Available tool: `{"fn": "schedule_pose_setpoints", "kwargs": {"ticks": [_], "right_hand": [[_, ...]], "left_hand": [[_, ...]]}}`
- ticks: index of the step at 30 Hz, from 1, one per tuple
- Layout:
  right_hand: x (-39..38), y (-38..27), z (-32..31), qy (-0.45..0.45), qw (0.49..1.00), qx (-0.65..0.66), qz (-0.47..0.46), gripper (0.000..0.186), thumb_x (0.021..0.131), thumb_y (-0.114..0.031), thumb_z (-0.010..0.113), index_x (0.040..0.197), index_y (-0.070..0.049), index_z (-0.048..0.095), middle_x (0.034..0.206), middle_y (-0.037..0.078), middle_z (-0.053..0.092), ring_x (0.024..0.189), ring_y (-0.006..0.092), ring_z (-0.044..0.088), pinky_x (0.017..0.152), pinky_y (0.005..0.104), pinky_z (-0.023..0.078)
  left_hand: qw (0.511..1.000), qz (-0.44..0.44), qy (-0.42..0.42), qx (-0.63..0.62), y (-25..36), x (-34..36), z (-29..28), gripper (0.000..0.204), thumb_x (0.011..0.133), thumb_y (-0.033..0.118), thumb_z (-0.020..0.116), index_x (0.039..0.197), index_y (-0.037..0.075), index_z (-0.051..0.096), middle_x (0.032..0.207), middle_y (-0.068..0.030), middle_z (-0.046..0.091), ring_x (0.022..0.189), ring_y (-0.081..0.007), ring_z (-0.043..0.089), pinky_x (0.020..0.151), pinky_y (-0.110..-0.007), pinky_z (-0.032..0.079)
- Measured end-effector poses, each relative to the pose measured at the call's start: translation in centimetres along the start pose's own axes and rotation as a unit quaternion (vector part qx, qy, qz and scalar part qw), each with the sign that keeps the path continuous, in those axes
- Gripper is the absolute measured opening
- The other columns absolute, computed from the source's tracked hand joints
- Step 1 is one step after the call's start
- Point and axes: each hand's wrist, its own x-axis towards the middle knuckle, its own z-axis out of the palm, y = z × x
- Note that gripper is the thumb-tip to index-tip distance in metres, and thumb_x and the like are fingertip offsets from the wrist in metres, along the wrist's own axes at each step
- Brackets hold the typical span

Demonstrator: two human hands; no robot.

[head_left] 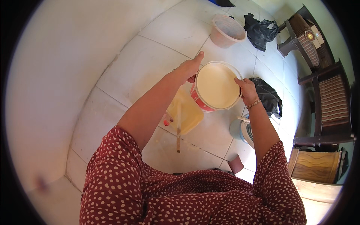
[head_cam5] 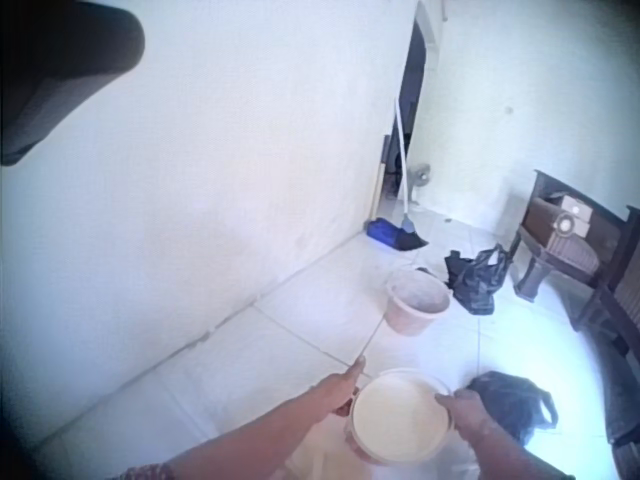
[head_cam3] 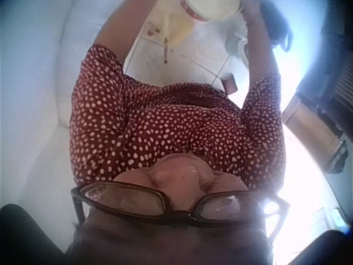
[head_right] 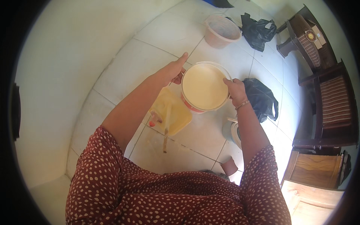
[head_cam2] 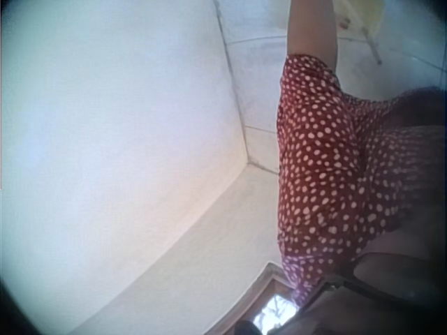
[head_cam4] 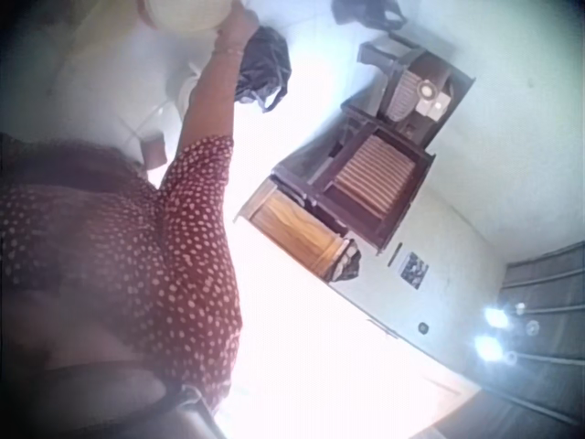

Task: The person stirs paint in a bucket with a wooden stick, scrapes excess mixture into a plastic container, and cleans their hands using a cloth before picking up the container.

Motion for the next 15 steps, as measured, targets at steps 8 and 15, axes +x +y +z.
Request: {"fn": "schedule_pose_setpoints", "kwargs": {"ticks": [8,15], "right_hand": [[0.1,0.3,0.2,0.032,0.993,-0.101,-0.054,0.032,0.080,-0.029,0.069,0.077,0.001,0.058,0.064,0.004,0.054,0.051,0.0099,0.047,0.044,0.0272,0.038],[-0.4,-0.3,0.8,0.059,0.987,-0.123,-0.088,0.032,0.079,-0.027,0.070,0.076,0.003,0.059,0.065,0.004,0.055,0.055,0.0106,0.048,0.048,0.0288,0.040]], "left_hand": [[0.997,0.007,0.070,-0.002,-0.7,0.0,0.3,0.083,0.087,0.072,0.023,0.076,0.000,0.062,0.073,-0.0110,0.062,0.066,-0.0207,0.061,0.069,-0.035,0.050],[0.993,0.002,0.108,0.045,-0.7,-1.3,0.9,0.084,0.087,0.071,0.018,0.077,0.001,0.063,0.074,-0.0121,0.064,0.065,-0.0220,0.063,0.072,-0.034,0.049]]}}
